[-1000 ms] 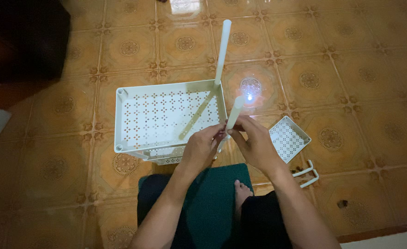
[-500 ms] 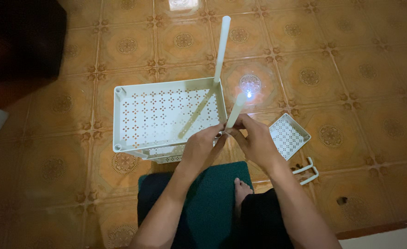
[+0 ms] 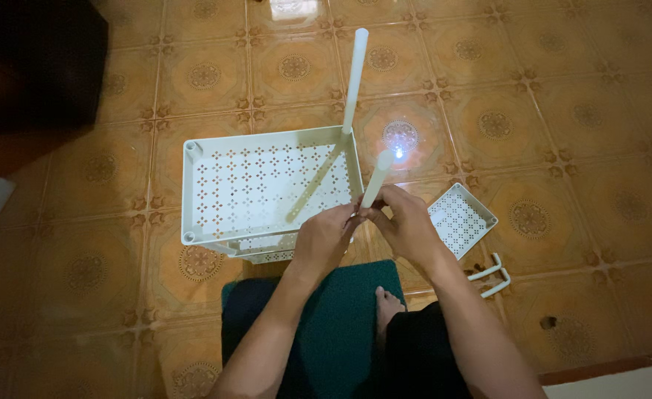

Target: The person assembles a white plastic three-tier rolling cart by inserting vertical poles into the shelves, attaching handles to the sides, and installing caster wheels. The person works on a green mat on a tiled floor.

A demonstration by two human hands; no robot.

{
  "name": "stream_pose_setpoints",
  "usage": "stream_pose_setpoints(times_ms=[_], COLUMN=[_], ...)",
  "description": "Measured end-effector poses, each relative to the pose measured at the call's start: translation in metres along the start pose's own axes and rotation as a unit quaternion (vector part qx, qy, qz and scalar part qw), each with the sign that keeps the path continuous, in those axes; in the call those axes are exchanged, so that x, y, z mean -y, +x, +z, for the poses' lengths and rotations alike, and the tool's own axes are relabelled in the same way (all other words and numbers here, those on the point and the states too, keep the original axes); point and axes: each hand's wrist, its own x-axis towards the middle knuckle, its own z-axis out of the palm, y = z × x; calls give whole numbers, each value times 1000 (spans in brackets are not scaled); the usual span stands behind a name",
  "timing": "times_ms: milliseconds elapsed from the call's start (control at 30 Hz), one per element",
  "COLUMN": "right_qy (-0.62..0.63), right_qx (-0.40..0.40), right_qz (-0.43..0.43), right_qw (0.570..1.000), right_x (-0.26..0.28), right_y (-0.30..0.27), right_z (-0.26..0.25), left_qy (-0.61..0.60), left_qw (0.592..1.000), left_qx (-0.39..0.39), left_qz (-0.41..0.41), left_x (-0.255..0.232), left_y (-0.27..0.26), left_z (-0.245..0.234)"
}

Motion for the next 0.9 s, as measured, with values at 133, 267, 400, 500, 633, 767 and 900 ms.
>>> stream_pose_setpoints(times_ms=[133, 267, 400, 500, 633, 767, 900], right_qy=[-12, 3, 1, 13, -20, -3, -4], right_qx=[3, 0, 25, 8, 8, 35, 8], right_qz=[11, 18, 15, 4, 11, 156, 35], right_qw=[1000, 1000, 1000, 1000, 1000, 987, 999], right_x=[-2, 1, 3, 3, 5, 9, 5], right_y=[0, 0, -3, -1, 2, 1, 2], right_z=[2, 2, -2, -1, 1, 1, 2], left_qy=[4, 6, 20, 46, 57, 58, 63], left_qw=[999, 1000, 1000, 999, 998, 997, 998], left_qx=[34, 2, 5, -10, -9, -28, -9], left_qz=[-33, 16, 11, 5, 7, 39, 21], left_x=[2, 7, 13, 16, 18, 15, 11], left_y=[1, 0, -2, -4, -5, -5, -3], left_z=[3, 6, 10, 16, 18, 15, 12])
